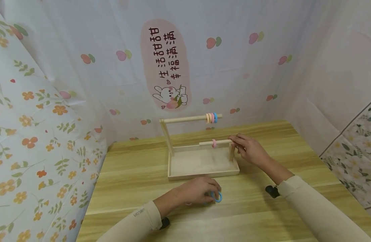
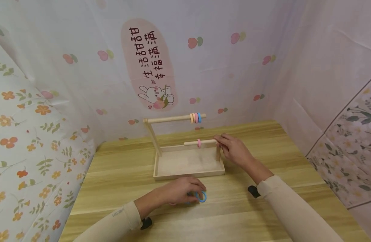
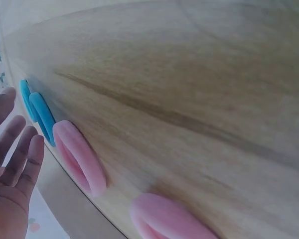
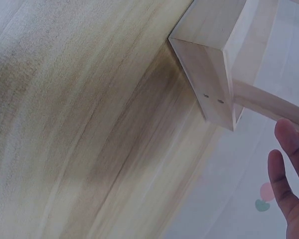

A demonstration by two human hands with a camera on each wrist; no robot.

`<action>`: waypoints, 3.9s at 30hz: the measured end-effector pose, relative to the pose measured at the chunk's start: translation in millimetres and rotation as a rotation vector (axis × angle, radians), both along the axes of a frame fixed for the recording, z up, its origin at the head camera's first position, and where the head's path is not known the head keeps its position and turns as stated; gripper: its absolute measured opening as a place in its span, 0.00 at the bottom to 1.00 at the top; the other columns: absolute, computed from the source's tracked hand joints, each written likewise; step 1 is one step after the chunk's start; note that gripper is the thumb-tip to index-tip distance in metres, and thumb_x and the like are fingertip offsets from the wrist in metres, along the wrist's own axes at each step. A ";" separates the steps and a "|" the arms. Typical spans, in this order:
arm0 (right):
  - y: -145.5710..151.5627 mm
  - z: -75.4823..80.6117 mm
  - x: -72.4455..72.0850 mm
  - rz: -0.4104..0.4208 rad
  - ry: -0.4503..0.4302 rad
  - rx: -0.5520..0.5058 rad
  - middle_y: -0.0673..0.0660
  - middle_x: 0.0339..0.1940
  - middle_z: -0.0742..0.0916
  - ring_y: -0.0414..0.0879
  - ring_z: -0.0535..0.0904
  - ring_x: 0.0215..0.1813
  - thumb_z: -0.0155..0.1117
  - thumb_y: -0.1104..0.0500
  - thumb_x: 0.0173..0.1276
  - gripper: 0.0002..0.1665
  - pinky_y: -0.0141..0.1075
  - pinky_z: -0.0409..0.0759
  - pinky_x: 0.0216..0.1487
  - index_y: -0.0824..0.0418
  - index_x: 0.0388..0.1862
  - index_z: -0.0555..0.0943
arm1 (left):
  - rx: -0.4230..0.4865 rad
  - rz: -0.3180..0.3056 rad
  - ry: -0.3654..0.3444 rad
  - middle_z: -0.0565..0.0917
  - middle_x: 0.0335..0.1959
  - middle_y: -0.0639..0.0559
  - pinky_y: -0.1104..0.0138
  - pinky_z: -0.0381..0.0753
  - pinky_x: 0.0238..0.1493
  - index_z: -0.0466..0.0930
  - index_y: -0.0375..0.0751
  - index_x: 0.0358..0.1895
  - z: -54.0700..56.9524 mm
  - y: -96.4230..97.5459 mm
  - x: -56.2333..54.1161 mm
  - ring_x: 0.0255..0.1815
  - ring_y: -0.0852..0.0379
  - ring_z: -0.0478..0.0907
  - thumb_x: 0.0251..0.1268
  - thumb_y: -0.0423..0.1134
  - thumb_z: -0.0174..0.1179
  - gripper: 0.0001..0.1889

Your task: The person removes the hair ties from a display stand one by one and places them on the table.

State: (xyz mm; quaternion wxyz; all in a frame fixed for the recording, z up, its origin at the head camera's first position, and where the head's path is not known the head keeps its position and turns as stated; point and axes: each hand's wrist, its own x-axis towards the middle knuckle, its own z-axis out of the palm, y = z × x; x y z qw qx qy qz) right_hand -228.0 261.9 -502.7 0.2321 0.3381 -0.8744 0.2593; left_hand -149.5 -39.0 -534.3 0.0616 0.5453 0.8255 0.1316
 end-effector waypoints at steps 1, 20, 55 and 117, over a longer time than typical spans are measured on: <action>-0.1 0.8 -0.2 0.001 0.000 -0.002 0.57 0.40 0.88 0.35 0.77 0.28 0.73 0.76 0.71 0.23 0.31 0.78 0.27 0.68 0.64 0.88 | 0.013 0.004 -0.009 0.88 0.68 0.56 0.77 0.76 0.74 0.92 0.51 0.55 1.2 -0.4 -0.7 0.70 0.61 0.84 0.79 0.47 0.72 0.10; 1.4 3.9 0.1 0.007 -0.012 -0.004 0.57 0.40 0.88 0.37 0.79 0.27 0.73 0.76 0.71 0.23 0.32 0.79 0.27 0.66 0.63 0.89 | 0.323 0.352 -0.113 0.86 0.69 0.56 0.65 0.87 0.66 0.82 0.49 0.73 12.7 -6.5 -11.7 0.66 0.57 0.86 0.84 0.52 0.66 0.23; 1.5 3.7 1.1 0.007 -0.011 -0.002 0.57 0.41 0.88 0.36 0.78 0.27 0.73 0.76 0.71 0.22 0.31 0.78 0.27 0.67 0.63 0.89 | 0.509 0.794 -0.215 0.85 0.71 0.39 0.50 0.89 0.63 0.69 0.36 0.83 40.1 -17.1 -48.5 0.64 0.42 0.87 0.85 0.53 0.63 0.35; -3.0 -1.2 -2.1 0.016 0.000 -0.027 0.58 0.43 0.89 0.39 0.80 0.28 0.71 0.76 0.73 0.22 0.33 0.81 0.28 0.66 0.64 0.89 | 0.428 0.667 -0.016 0.90 0.64 0.50 0.39 0.81 0.68 0.84 0.45 0.69 51.4 25.6 -76.3 0.69 0.44 0.86 0.80 0.48 0.71 0.22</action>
